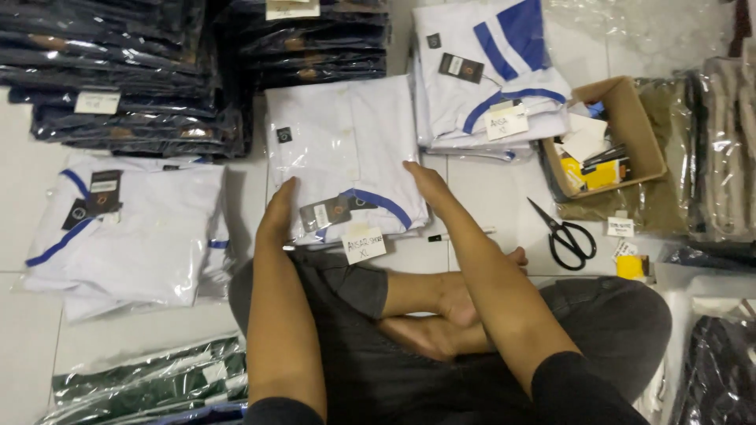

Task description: The person sits on the floor surrounded by stacks of packaged shirts and writes on a small piece of paper using a marker. They then use scissors to cut a piece of tape and attach the labeled paper to a shirt package, repeating the process for other items.

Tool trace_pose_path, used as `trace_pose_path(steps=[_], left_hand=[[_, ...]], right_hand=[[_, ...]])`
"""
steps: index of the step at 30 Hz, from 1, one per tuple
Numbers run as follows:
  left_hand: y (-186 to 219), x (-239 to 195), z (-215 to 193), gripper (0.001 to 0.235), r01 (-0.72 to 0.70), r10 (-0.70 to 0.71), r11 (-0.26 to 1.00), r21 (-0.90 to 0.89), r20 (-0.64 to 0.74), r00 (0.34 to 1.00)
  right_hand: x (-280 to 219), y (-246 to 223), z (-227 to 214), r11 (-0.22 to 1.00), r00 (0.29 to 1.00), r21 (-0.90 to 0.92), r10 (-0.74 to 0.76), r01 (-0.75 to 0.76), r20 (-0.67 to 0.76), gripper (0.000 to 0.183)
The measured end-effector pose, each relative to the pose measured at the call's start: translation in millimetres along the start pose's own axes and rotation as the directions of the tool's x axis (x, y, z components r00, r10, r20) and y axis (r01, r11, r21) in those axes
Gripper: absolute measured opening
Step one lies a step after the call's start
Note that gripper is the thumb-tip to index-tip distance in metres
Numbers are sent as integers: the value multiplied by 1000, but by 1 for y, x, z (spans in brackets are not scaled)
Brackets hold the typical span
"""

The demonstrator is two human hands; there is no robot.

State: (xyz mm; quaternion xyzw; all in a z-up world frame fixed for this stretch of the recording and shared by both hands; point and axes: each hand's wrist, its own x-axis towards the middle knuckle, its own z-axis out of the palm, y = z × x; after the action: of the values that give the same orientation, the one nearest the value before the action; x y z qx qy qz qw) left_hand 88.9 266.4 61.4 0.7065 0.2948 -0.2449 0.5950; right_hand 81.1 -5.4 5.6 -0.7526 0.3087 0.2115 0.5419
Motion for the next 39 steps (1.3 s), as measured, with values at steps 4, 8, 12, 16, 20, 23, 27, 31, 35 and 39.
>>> trace_pose_path(steps=[4,8,12,16,20,23,27,31,35,39], left_hand=[[-28,43,-17,68,82,-76,978,-190,42,996],[-6,-4,-10,73,-50,53,998,-38,75,996],[30,-69,6,86,-56,43,985,161,83,996],[58,-134,41,74,-96,80,987,129,129,988],[69,-148,79,65,-238,227,971,32,205,952],[98,-145,113,58,-317,299,947,42,235,925],[147,-104,175,67,-443,430,896,31,189,883],[187,-37,217,50,-543,569,822,-169,195,799],[208,-4,242,53,-497,504,864,-81,187,843],[188,41,257,60,-288,269,949,128,151,951]], right_hand=[[-55,-40,-8,998,998,24,-63,62,12,73],[-84,-47,-20,980,981,43,-193,194,-32,53],[-118,-50,-44,952,950,72,-289,299,-118,41],[-159,-52,-86,942,938,100,-300,320,-174,37],[-169,-50,-144,939,924,107,-292,326,-248,21],[-161,-67,-184,930,878,11,-343,367,-334,20],[-108,-96,-242,817,730,-219,-575,533,-369,20],[-23,-119,-286,852,735,-187,-518,490,-437,28],[30,-119,-298,820,736,-116,-557,560,-383,28],[66,-102,-292,968,921,-135,-244,212,-305,47]])
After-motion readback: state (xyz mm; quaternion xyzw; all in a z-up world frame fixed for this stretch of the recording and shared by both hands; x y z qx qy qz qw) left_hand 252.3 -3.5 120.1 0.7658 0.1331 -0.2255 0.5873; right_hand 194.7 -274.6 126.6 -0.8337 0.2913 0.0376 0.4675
